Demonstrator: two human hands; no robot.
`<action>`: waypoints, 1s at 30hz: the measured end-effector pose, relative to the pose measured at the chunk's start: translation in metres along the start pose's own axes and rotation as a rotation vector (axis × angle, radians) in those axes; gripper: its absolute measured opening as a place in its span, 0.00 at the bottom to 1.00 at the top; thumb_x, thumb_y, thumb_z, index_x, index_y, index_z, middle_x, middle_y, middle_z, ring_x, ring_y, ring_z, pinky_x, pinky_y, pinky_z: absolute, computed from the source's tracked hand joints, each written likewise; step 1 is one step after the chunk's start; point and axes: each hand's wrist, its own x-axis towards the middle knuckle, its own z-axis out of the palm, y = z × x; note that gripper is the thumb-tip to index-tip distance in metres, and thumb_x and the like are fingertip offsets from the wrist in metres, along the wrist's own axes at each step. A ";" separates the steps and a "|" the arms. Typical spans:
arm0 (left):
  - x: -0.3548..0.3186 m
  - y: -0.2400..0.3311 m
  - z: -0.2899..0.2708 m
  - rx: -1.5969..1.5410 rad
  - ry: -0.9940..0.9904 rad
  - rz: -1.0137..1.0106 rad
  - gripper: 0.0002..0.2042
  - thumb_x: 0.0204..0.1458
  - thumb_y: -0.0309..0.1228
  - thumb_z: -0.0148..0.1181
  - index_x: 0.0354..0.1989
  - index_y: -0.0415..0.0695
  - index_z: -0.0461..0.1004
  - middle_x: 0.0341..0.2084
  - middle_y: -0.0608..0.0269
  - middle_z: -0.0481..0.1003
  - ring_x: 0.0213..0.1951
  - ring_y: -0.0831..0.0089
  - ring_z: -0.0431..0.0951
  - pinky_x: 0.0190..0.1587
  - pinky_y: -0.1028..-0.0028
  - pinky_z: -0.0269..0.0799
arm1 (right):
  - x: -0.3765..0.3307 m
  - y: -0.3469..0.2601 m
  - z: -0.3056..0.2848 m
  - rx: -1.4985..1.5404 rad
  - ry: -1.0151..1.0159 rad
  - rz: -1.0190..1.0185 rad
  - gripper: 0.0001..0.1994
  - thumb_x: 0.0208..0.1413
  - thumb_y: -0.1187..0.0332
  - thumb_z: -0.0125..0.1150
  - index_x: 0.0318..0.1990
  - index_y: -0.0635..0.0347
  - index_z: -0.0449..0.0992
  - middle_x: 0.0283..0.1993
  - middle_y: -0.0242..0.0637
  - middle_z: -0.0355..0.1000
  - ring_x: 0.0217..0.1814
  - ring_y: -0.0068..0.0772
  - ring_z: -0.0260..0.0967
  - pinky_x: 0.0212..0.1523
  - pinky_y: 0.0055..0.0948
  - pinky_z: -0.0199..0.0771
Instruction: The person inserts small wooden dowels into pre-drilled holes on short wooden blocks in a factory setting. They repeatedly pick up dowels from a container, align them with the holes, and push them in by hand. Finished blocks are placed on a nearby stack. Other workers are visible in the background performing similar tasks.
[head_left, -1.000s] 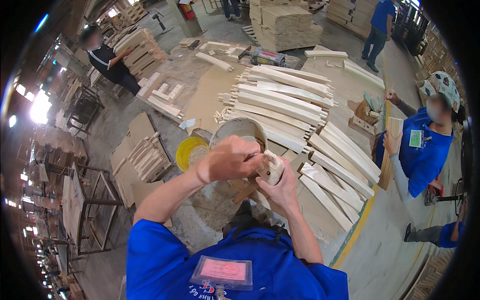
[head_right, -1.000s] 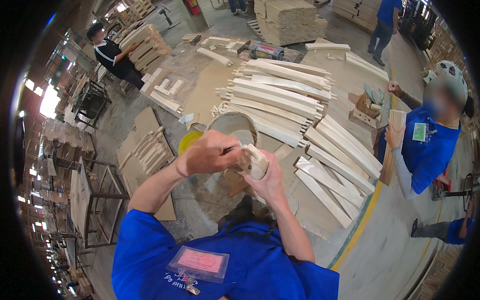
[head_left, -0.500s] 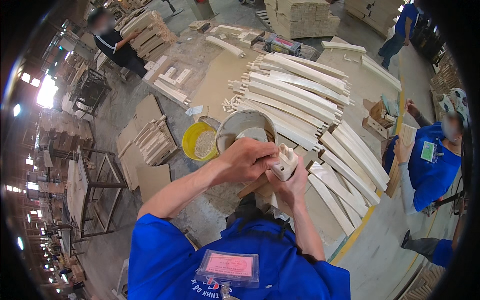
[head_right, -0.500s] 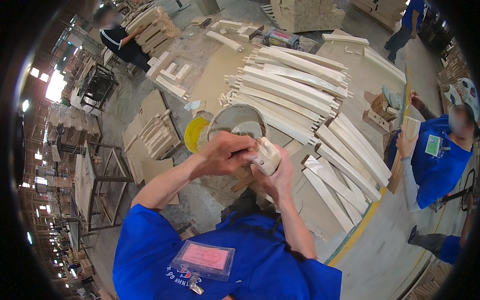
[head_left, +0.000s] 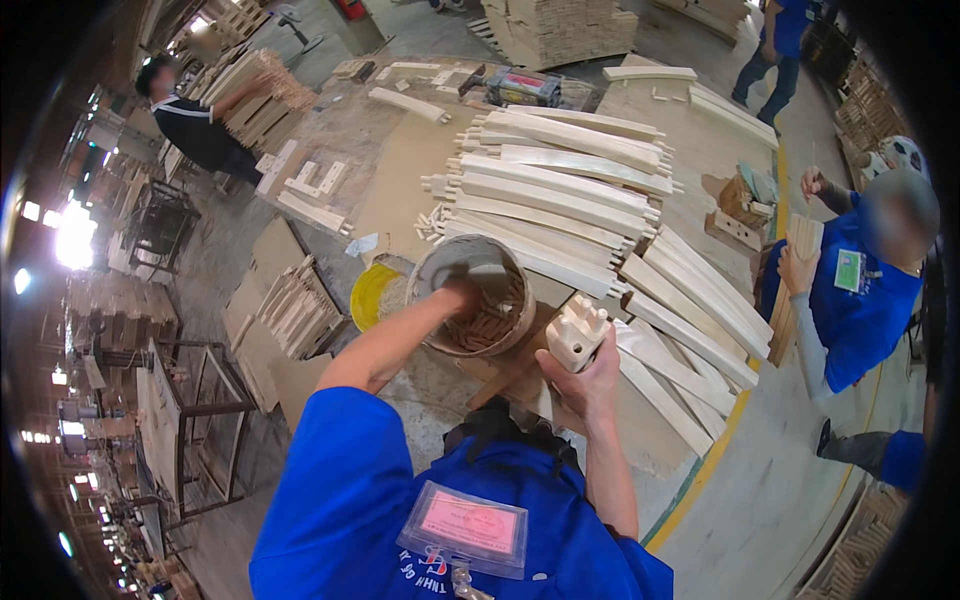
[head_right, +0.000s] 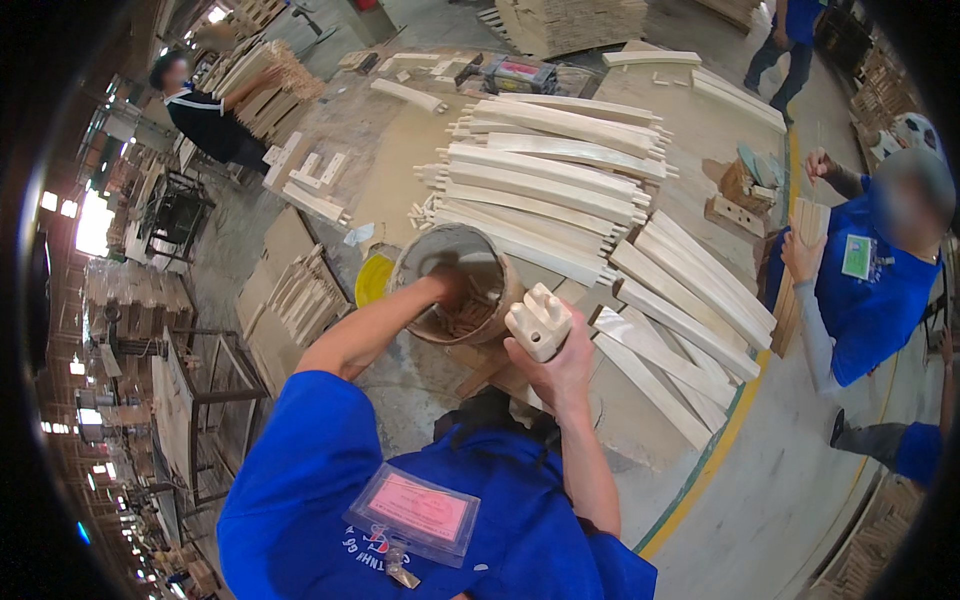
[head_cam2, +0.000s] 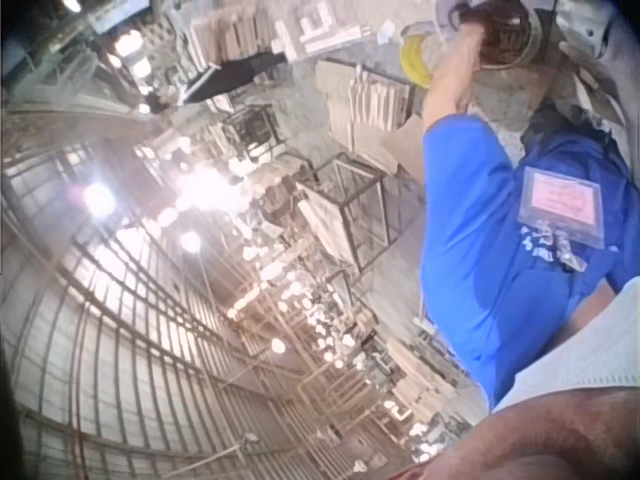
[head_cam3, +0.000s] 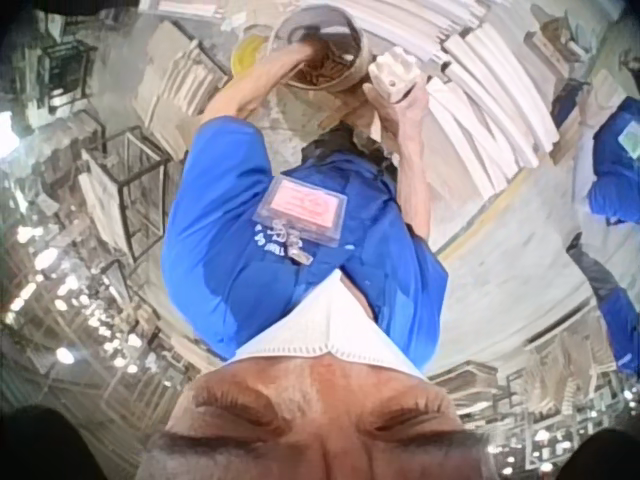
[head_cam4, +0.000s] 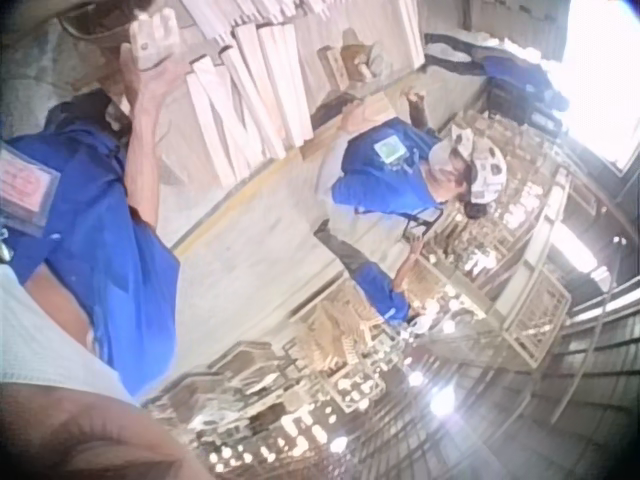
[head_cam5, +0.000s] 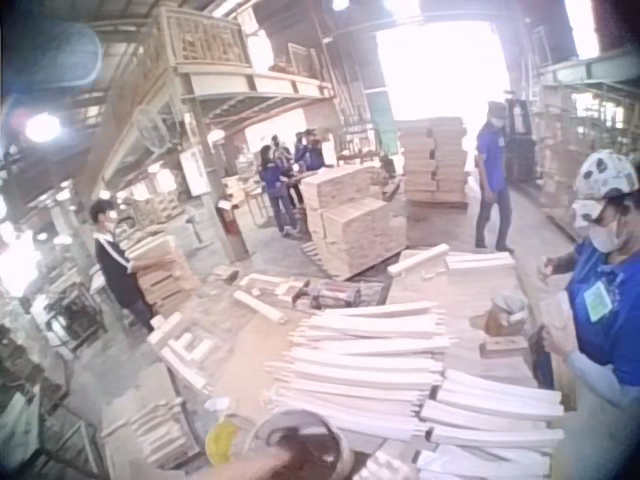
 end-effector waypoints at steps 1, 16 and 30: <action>-0.005 -0.007 -0.001 0.002 -0.052 0.070 0.15 0.46 0.41 0.66 0.38 0.45 0.85 0.35 0.51 0.83 0.41 0.56 0.83 0.41 0.59 0.79 | -0.001 0.000 0.001 0.001 -0.022 -0.014 0.36 0.37 0.62 0.82 0.54 0.62 0.68 0.47 0.39 0.75 0.48 0.32 0.73 0.52 0.33 0.73; -0.228 0.155 -0.155 -0.676 1.423 0.212 0.10 0.49 0.23 0.68 0.40 0.43 0.78 0.42 0.52 0.73 0.41 0.59 0.75 0.46 0.66 0.72 | -0.009 0.002 0.025 -0.161 0.035 -0.299 0.33 0.42 0.62 0.76 0.56 0.62 0.69 0.49 0.45 0.75 0.51 0.42 0.75 0.53 0.37 0.74; -0.226 0.132 -0.167 -0.533 1.170 0.279 0.07 0.49 0.31 0.67 0.30 0.43 0.75 0.48 0.54 0.69 0.56 0.53 0.69 0.54 0.58 0.63 | -0.011 0.005 0.030 -0.187 -0.059 -0.332 0.34 0.42 0.68 0.77 0.59 0.59 0.69 0.51 0.43 0.73 0.52 0.41 0.74 0.53 0.35 0.74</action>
